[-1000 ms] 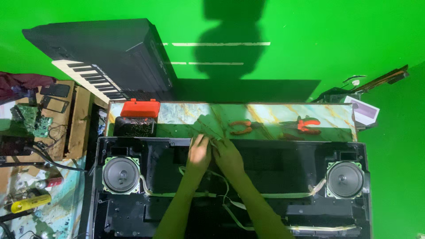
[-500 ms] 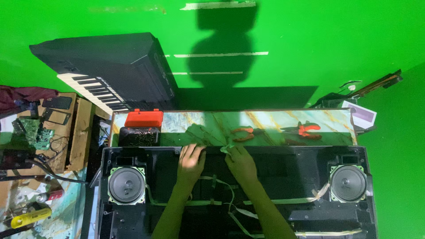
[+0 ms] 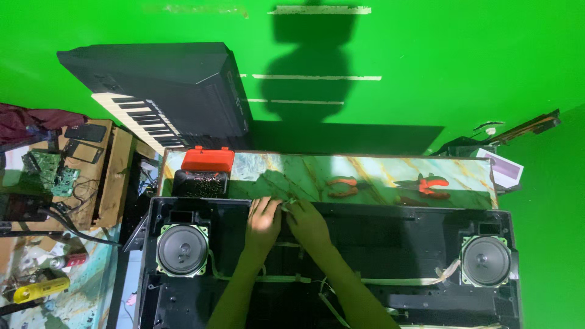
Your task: The person cleans the internal components of a disassembled musical keyboard with a cloth and handles small wiring connectors by hand.
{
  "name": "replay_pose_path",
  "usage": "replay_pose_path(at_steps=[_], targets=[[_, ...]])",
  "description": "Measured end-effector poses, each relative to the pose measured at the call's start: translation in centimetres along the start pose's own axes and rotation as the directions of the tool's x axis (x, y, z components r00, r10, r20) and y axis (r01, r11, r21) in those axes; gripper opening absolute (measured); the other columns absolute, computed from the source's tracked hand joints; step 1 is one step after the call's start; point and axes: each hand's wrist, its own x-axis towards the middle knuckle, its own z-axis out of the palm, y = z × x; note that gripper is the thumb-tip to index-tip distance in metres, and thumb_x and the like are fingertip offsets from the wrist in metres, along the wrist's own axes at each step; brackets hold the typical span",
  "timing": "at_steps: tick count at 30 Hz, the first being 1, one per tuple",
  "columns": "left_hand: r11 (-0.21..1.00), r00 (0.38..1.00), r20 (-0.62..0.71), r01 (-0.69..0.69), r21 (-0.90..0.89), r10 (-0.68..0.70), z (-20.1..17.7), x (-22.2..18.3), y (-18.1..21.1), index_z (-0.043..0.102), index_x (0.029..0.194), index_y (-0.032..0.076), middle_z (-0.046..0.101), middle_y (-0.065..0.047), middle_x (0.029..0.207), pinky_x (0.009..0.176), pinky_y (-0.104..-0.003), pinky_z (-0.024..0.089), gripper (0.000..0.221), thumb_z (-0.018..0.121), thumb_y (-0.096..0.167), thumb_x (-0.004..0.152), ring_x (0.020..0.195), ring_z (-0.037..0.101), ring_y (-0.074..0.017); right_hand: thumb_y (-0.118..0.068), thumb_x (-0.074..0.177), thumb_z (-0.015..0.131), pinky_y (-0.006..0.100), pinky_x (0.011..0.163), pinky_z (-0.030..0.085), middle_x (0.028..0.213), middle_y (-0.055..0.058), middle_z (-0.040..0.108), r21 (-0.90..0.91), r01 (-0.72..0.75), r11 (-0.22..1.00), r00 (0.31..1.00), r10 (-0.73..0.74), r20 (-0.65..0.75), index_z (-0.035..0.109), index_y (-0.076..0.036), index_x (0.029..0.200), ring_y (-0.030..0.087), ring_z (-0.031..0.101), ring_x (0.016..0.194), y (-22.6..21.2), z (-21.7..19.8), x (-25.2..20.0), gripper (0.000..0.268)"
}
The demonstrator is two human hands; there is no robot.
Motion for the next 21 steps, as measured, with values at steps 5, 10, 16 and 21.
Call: replay_pose_path(at_steps=[5, 10, 16, 21], targets=[[0.999, 1.0, -0.019, 0.025, 0.037, -0.025, -0.3, -0.2, -0.4, 0.07, 0.102, 0.003, 0.067, -0.018, 0.109, 0.094, -0.046, 0.051, 0.016, 0.07, 0.005, 0.086, 0.104, 0.063, -0.0401, -0.014, 0.081, 0.073, 0.049, 0.075, 0.054, 0.107, 0.017, 0.066, -0.059, -0.168, 0.984, 0.986, 0.169, 0.008, 0.071, -0.008, 0.105, 0.041, 0.065, 0.094, 1.5, -2.9, -1.1, 0.025], [0.999, 1.0, -0.012, 0.024, 0.042, -0.023, -0.2, -0.4, -0.4, 0.07, 0.102, 0.002, 0.067, -0.018, 0.107, 0.094, -0.047, 0.051, 0.018, 0.072, 0.005, 0.085, 0.104, 0.063, -0.0401, -0.014, 0.083, 0.072, 0.048, 0.076, 0.054, 0.103, 0.015, 0.066, -0.114, -0.223, 0.968, 0.974, 0.218, -0.058, 0.069, -0.007, 0.101, 0.04, 0.067, 0.092, 2.3, -4.3, -1.8, 0.02], [0.999, 0.998, -0.049, 0.028, 0.02, -0.027, -0.6, -0.3, 0.0, 0.07, 0.103, 0.002, 0.068, -0.017, 0.109, 0.097, -0.046, 0.052, 0.017, 0.069, 0.001, 0.086, 0.104, 0.065, -0.0399, -0.012, 0.082, 0.071, 0.049, 0.074, 0.054, 0.107, 0.016, 0.066, -0.088, -0.167, 0.982, 0.985, 0.163, -0.053, 0.068, -0.007, 0.105, 0.042, 0.065, 0.091, 0.5, -2.3, -0.6, 0.024], [0.998, 0.996, -0.081, -0.036, 0.046, 0.04, -1.0, -0.1, -0.4, 0.069, 0.104, -0.001, 0.067, -0.019, 0.112, 0.102, -0.049, 0.05, 0.022, 0.067, -0.003, 0.082, 0.107, 0.064, -0.0413, -0.013, 0.085, 0.07, 0.049, 0.078, 0.054, 0.108, 0.017, 0.065, -0.021, -0.162, 0.987, 0.986, 0.163, 0.02, 0.068, -0.007, 0.109, 0.041, 0.065, 0.097, -0.8, -0.3, 0.2, 0.025]])
